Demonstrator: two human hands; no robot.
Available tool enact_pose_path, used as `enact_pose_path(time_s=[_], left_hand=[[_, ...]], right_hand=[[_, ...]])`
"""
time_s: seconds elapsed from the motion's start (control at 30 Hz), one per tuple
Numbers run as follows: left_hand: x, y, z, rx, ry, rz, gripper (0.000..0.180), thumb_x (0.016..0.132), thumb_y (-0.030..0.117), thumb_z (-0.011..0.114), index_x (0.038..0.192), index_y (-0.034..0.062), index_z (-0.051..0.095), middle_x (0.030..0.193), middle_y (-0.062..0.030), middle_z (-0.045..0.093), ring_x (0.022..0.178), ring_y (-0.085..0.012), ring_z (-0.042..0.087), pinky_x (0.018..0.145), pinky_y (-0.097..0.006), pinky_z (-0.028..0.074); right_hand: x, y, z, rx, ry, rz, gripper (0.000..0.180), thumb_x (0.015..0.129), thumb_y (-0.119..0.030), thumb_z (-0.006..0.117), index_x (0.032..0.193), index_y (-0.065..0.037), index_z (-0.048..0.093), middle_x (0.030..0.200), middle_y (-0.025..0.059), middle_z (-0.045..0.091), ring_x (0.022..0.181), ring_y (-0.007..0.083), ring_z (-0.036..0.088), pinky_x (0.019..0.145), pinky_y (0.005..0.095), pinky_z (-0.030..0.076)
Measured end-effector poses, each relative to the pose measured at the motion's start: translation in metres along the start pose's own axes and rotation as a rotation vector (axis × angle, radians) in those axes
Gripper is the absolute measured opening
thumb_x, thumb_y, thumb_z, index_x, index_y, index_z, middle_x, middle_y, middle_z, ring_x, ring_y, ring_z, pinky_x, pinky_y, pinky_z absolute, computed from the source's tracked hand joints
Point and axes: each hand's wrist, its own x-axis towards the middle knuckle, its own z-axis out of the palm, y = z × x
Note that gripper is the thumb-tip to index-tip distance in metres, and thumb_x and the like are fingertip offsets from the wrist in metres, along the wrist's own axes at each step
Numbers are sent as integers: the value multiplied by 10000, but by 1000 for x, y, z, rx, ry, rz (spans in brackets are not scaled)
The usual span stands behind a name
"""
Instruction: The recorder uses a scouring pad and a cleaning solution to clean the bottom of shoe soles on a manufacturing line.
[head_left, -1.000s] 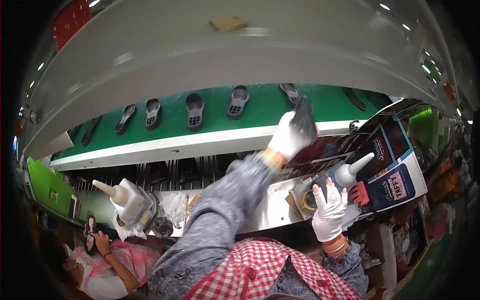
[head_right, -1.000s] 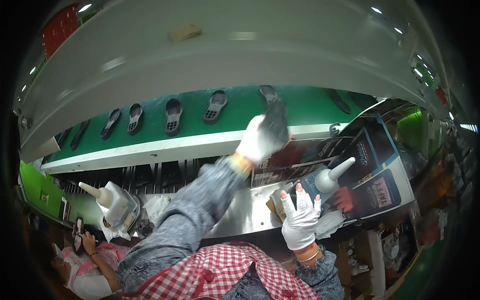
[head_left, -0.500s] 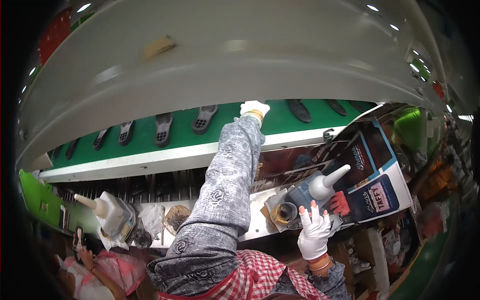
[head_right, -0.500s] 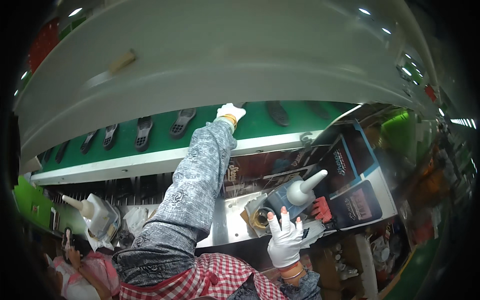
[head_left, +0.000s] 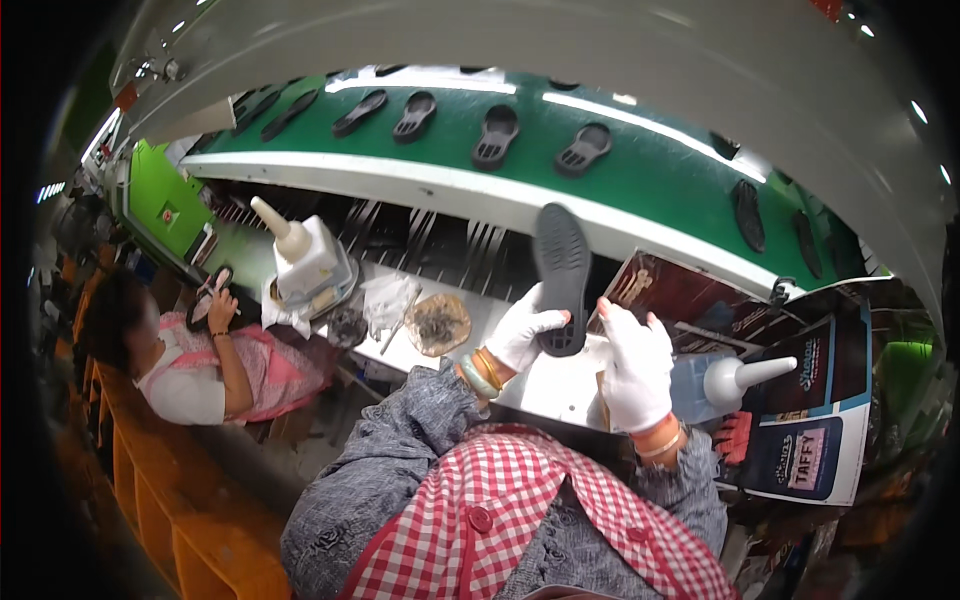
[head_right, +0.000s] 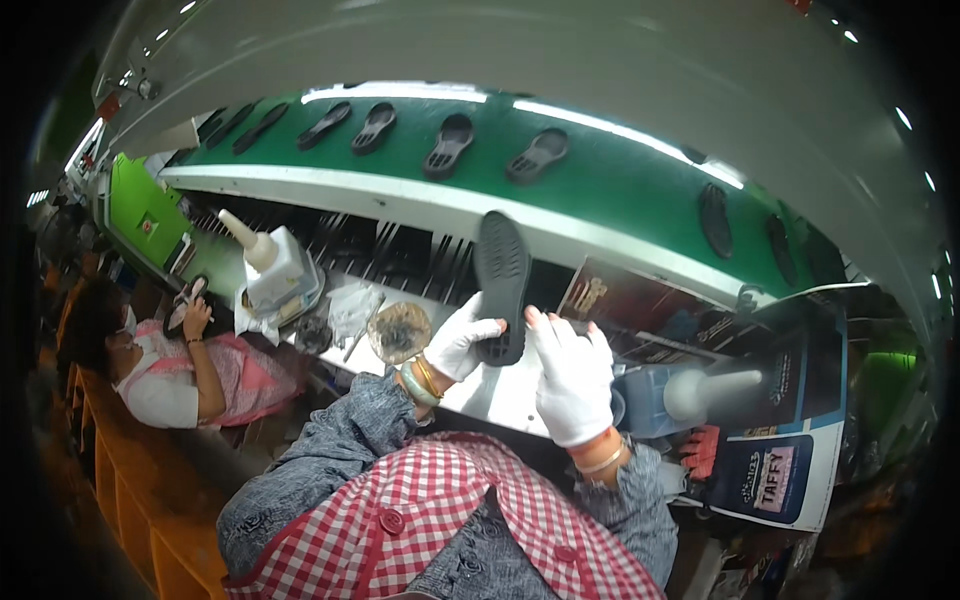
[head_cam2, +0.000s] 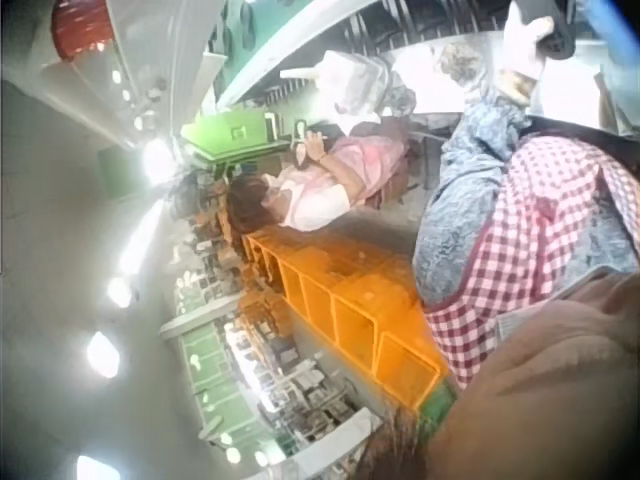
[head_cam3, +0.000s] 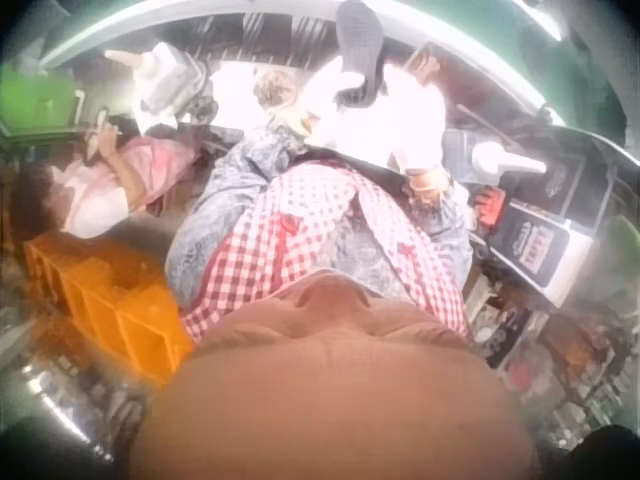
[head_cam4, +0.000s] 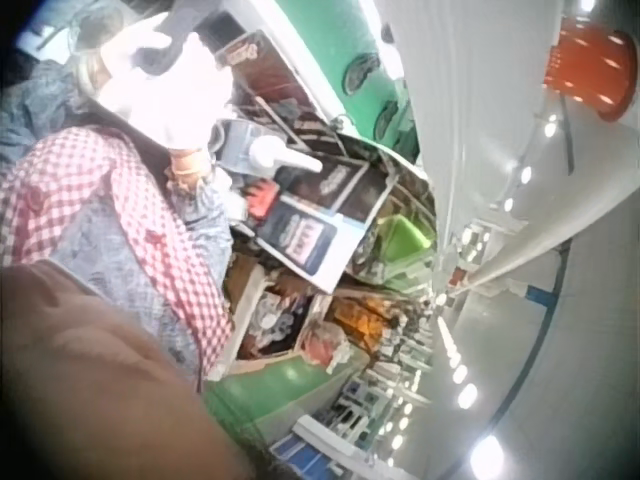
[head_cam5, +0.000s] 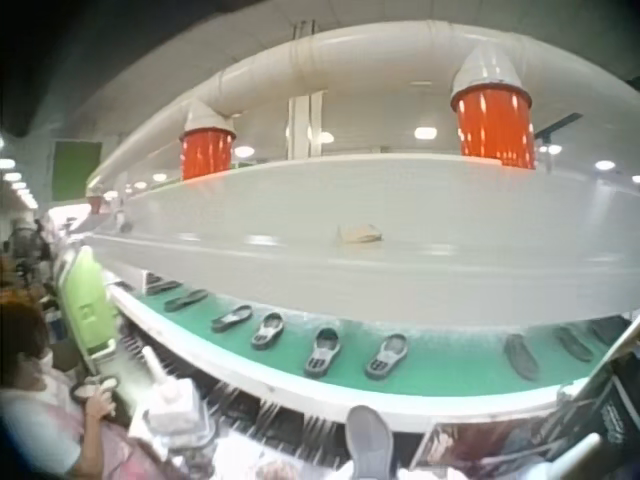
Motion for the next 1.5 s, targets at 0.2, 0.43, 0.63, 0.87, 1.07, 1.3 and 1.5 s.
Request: enact_pose_path(time_s=[0.2,0.43,0.63,0.87,1.07,1.3,1.5], left_hand=[[-80,-15,-28,260,257,100,621,765,-87,483,1365,21,365,1221,-84,525,1085,-168,547,927,-287,456],[-126,10,-56,318,251,153,725,747,-89,461,1431,2,242,1292,-102,472,1133,-161,510,944,-282,436],[-148,44,-81,75,205,211,708,677,-88,405,1374,-9,306,1201,-191,535,1119,-272,557,942,-320,466],[-169,45,-153,181,259,191,750,649,-72,459,1379,6,304,1178,-138,530,1060,-205,560,907,-297,469],[-194,44,-184,159,277,147,640,705,-7,477,1332,-16,348,1012,-83,555,879,-141,560,776,-256,478],[-218,60,-194,250,335,200,780,719,36,488,1447,7,209,1188,-116,507,940,-133,526,784,-234,457],[-228,42,-240,-34,378,119,801,721,-6,482,1466,45,194,1173,-97,524,1018,-154,533,836,-261,450]], right_hand=[[7,-27,59,19,-284,-127,772,720,-24,557,1446,-126,315,632,93,569,545,278,563,667,413,497],[16,-79,102,-47,-667,-197,908,758,-111,611,1500,-145,88,763,149,655,581,293,642,550,378,488],[23,-113,115,3,-761,-240,893,753,-96,610,1496,-227,134,913,165,648,607,305,645,556,409,501],[26,-148,138,67,-726,-223,617,732,-49,539,1319,-233,488,1006,160,652,749,326,653,658,416,517],[34,-173,161,-9,-659,-275,490,758,-59,543,1226,-202,569,633,139,612,564,321,608,543,423,495],[33,-198,193,-180,-860,-378,749,713,-59,576,1400,-297,396,727,136,644,584,310,621,568,423,476],[18,-182,210,-176,-908,-433,613,717,-92,542,1313,-226,509,805,135,645,646,316,640,610,475,468]])
